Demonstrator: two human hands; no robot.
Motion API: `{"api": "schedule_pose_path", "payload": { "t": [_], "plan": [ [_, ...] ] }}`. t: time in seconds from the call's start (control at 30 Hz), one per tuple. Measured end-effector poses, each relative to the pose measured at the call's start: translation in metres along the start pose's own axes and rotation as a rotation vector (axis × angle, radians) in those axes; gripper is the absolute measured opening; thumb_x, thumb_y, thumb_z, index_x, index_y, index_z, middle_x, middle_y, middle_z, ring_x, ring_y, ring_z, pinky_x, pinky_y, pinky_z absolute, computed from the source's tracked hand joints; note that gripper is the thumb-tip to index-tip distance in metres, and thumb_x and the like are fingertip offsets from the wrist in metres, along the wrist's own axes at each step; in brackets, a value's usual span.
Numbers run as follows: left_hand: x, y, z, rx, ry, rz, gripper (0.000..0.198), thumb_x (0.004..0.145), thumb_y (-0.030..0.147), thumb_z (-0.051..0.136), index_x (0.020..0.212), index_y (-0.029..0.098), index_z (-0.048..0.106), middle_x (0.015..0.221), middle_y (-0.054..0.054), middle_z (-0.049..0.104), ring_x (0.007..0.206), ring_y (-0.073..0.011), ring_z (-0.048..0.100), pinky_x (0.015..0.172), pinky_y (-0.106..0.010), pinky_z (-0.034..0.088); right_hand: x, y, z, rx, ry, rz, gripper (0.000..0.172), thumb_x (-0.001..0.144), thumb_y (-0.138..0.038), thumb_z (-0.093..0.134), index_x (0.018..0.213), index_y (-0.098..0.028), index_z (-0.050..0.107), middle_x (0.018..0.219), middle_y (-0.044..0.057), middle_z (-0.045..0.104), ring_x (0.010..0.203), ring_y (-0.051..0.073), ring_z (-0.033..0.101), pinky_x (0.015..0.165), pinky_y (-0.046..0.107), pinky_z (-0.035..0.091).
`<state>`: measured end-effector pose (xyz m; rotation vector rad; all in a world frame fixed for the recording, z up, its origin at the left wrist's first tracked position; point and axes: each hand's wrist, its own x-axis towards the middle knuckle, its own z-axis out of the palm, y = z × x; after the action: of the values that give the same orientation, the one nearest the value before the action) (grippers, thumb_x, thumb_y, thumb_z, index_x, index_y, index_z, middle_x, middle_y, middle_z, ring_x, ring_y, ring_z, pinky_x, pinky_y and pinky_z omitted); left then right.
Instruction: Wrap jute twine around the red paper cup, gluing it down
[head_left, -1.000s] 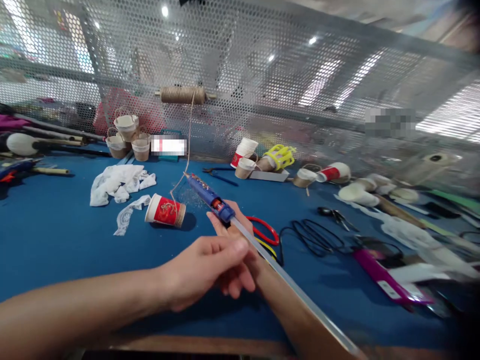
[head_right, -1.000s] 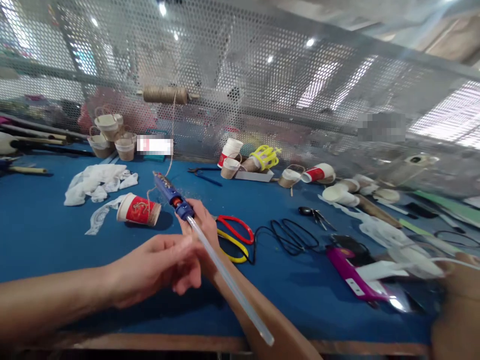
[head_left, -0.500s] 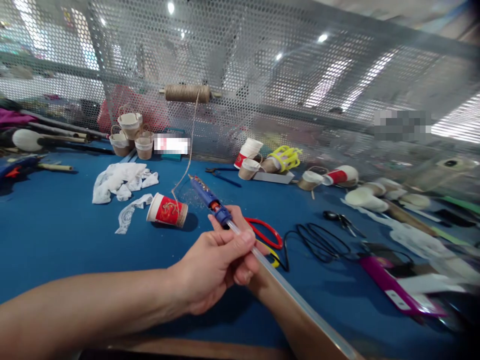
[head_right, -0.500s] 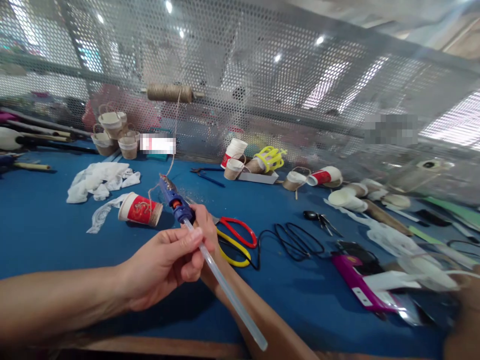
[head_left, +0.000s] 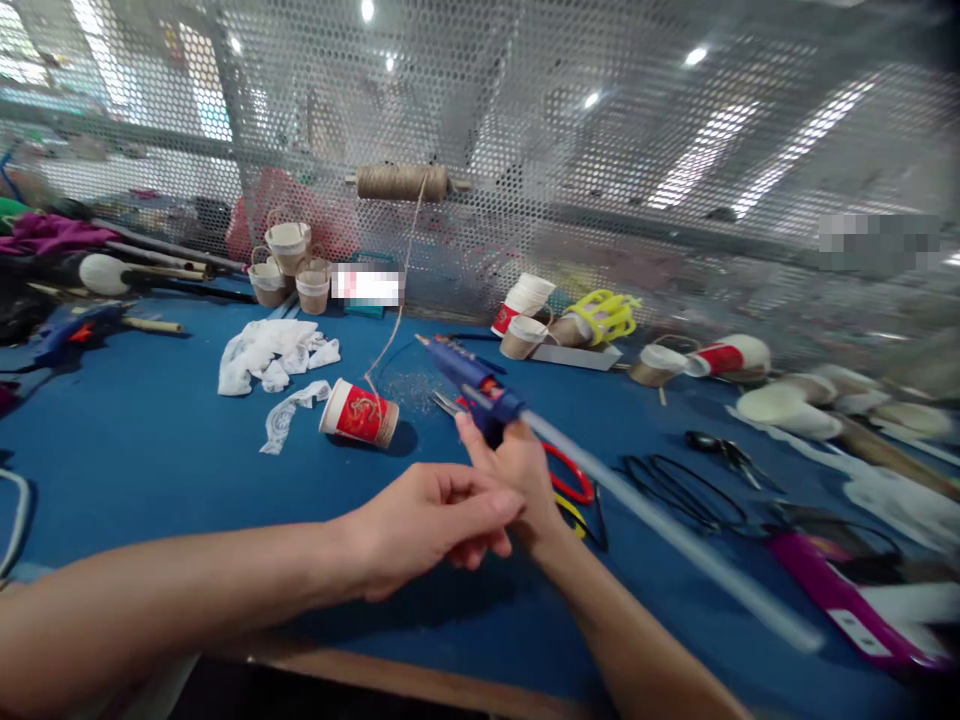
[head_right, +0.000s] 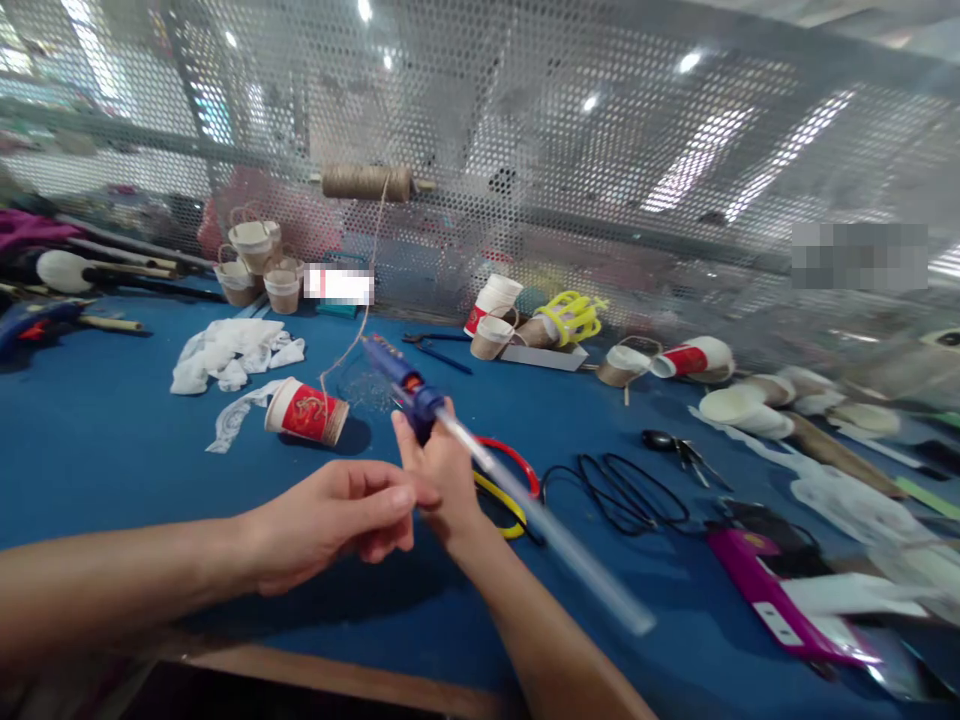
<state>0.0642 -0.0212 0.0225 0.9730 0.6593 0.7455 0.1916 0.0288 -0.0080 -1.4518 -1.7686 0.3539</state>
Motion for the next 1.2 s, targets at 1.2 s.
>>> {"api": "schedule_pose_path", "payload": {
  "t": [1.2],
  "plan": [
    [-0.008,0.001,-0.099,0.191,0.5,0.222,0.023,0.061,0.032,0.072,0.072,0.014,0.063,0.068,0.0,0.064,0.06,-0.0107,0.055,0.061,-0.022,0.043,-0.007,-0.016,-0.034,0.462,-0.396,0.261,0.022,0.075,-0.036,0.06,0.076,-0.015,0.059,0.052,-0.003,0.056,0.044,0.008,0.05,0.043,0.02,0.042]
  ]
}}
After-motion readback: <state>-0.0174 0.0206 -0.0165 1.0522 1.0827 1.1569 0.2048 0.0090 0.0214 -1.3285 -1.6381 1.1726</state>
